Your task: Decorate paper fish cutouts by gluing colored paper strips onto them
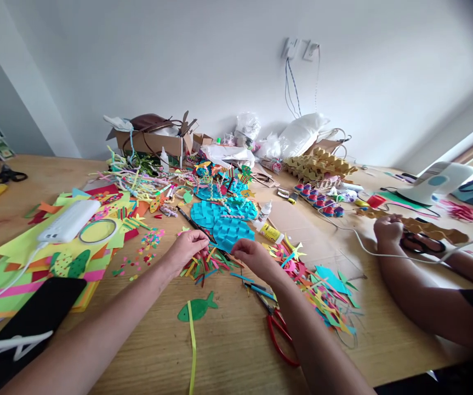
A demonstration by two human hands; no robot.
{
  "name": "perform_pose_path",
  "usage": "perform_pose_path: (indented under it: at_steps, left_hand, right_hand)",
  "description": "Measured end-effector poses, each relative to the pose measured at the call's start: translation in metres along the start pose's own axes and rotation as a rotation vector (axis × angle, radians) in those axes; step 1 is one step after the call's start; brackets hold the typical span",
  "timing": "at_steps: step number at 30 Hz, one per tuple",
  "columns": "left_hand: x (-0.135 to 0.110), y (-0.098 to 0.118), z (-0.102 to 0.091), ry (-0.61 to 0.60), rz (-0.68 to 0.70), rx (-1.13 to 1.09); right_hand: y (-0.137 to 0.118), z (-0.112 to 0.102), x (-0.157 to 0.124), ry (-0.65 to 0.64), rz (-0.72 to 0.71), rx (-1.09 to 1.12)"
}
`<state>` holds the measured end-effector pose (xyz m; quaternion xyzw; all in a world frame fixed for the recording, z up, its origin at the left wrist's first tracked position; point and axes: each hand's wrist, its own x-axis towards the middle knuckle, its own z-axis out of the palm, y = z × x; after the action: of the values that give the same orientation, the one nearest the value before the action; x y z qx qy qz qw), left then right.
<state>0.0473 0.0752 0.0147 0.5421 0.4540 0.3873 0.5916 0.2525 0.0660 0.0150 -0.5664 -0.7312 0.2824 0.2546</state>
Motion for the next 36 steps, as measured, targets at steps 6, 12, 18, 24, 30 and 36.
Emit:
perform_pose_path:
  at_steps: [6, 12, 18, 24, 30, 36]
  left_hand:
    - [-0.012, 0.008, -0.004, -0.105, -0.103, -0.076]
    - [-0.022, 0.007, -0.001, -0.174, -0.165, -0.037]
    - [-0.037, 0.004, -0.002, -0.227, -0.203, 0.033]
    - [-0.049, 0.004, -0.007, -0.292, -0.247, 0.029]
    - [-0.051, 0.002, -0.004, -0.328, -0.271, 0.037]
    - [-0.053, -0.004, -0.002, -0.341, -0.25, 0.108]
  right_hand:
    - [-0.012, 0.005, -0.025, 0.207, -0.173, -0.119]
    - [-0.018, 0.021, -0.045, 0.336, -0.634, -0.331]
    - [-0.022, 0.034, -0.062, 0.285, -0.616, -0.342]
    - [-0.014, 0.047, -0.076, 0.266, -0.564, -0.344]
    - [-0.016, 0.045, -0.081, 0.277, -0.654, -0.368]
    - [-0.026, 0.046, -0.087, 0.251, -0.661, -0.325]
